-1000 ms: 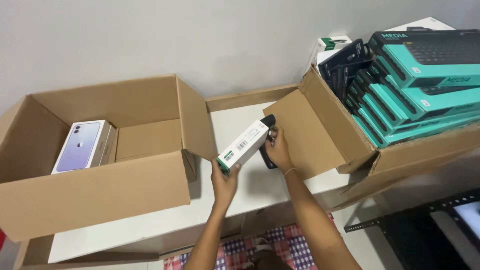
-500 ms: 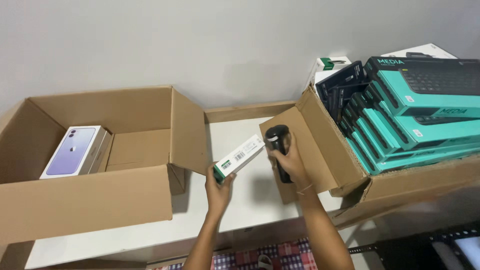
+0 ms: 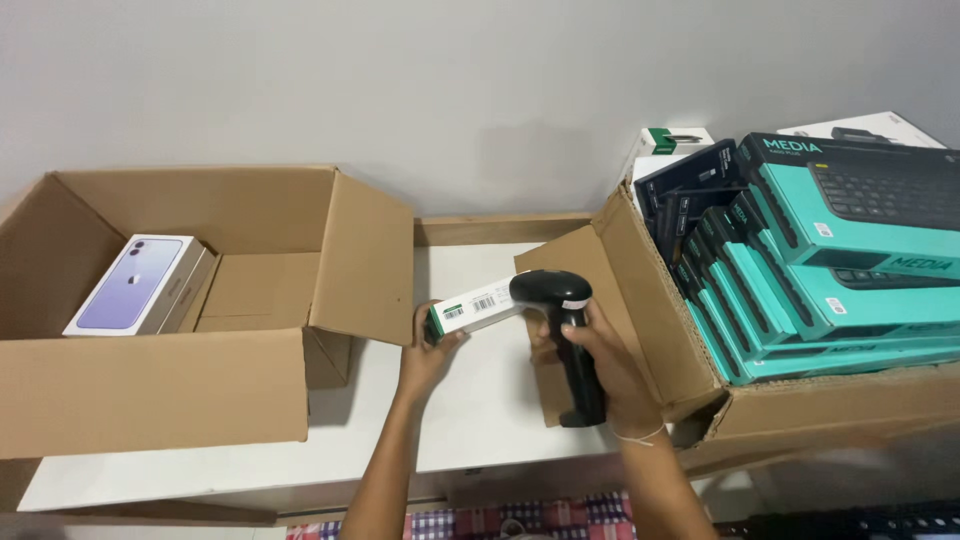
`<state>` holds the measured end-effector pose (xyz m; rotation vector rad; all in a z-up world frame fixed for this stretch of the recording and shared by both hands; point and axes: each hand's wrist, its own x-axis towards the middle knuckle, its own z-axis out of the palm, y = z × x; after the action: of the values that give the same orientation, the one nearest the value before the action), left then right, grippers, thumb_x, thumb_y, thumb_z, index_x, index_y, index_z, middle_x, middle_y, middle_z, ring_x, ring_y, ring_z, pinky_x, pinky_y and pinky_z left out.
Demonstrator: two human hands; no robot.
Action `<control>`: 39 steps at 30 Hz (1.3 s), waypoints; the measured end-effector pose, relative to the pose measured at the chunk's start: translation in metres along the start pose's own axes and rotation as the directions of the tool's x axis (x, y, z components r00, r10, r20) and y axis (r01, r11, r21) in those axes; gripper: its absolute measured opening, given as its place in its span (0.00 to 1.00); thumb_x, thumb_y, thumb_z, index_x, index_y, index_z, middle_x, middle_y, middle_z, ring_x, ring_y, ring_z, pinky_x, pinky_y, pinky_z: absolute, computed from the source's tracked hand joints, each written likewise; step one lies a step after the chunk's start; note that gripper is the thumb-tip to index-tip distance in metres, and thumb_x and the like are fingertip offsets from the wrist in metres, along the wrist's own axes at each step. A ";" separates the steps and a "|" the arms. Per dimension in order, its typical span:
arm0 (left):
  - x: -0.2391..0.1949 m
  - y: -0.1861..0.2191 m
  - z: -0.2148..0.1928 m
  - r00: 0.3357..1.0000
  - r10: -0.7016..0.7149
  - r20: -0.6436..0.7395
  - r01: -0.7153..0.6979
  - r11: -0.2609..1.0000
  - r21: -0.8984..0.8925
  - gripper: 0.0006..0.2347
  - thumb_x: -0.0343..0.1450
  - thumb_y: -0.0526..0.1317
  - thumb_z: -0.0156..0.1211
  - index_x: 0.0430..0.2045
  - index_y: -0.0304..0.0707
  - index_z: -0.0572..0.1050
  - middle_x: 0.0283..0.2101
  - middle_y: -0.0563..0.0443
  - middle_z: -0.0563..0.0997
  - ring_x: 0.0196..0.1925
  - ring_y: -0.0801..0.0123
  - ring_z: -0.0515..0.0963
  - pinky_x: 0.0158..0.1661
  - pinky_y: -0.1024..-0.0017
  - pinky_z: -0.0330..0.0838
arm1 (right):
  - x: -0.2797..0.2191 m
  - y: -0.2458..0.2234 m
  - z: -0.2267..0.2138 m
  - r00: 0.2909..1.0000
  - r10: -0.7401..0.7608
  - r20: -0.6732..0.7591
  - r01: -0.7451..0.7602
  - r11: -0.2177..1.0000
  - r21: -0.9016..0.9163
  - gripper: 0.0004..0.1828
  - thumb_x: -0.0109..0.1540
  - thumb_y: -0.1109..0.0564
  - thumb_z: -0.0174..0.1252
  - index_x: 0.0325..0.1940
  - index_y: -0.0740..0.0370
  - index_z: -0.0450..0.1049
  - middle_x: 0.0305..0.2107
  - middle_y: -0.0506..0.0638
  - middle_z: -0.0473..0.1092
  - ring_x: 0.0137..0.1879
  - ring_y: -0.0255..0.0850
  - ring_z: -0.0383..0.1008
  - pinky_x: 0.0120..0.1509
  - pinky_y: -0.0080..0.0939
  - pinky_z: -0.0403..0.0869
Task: The person picks up several packaged electronic items, including a phone box, a power adapter box, and a computer peripheral box, and scans the barcode on the back of each package using a handheld barcode scanner before placing the items onto a shelf.
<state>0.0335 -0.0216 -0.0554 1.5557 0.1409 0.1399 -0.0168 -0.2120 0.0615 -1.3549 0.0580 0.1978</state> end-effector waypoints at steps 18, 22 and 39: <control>0.022 -0.022 -0.006 0.998 -0.012 0.056 0.011 1.000 0.008 0.21 0.57 0.26 0.62 0.44 0.38 0.68 0.49 0.36 0.71 0.58 0.45 0.64 0.55 0.55 0.62 | 0.013 0.039 0.001 0.991 -0.033 0.129 0.027 0.999 0.045 0.31 0.56 0.63 0.45 0.64 0.56 0.50 0.29 0.58 0.62 0.34 0.43 0.62 0.32 0.41 0.69; 0.026 -0.024 -0.009 0.995 -0.004 0.100 0.005 1.000 -0.005 0.21 0.57 0.26 0.61 0.45 0.36 0.67 0.49 0.34 0.71 0.59 0.43 0.62 0.55 0.54 0.61 | 0.010 0.035 0.005 0.992 -0.035 0.123 0.031 0.999 0.032 0.31 0.56 0.63 0.45 0.64 0.55 0.51 0.29 0.58 0.62 0.34 0.44 0.62 0.32 0.42 0.70; 0.033 -0.032 -0.015 0.983 0.114 0.145 -0.103 0.991 -0.082 0.21 0.57 0.23 0.60 0.43 0.34 0.68 0.46 0.31 0.71 0.55 0.38 0.65 0.53 0.52 0.64 | 0.008 0.045 0.008 0.981 -0.107 0.161 0.100 0.994 0.054 0.34 0.56 0.62 0.47 0.66 0.56 0.47 0.26 0.58 0.63 0.33 0.44 0.64 0.32 0.43 0.72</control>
<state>0.0636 -0.0018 -0.0880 1.4943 -0.0664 0.1125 -0.0172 -0.1947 0.0188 -1.2880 -0.1450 0.2179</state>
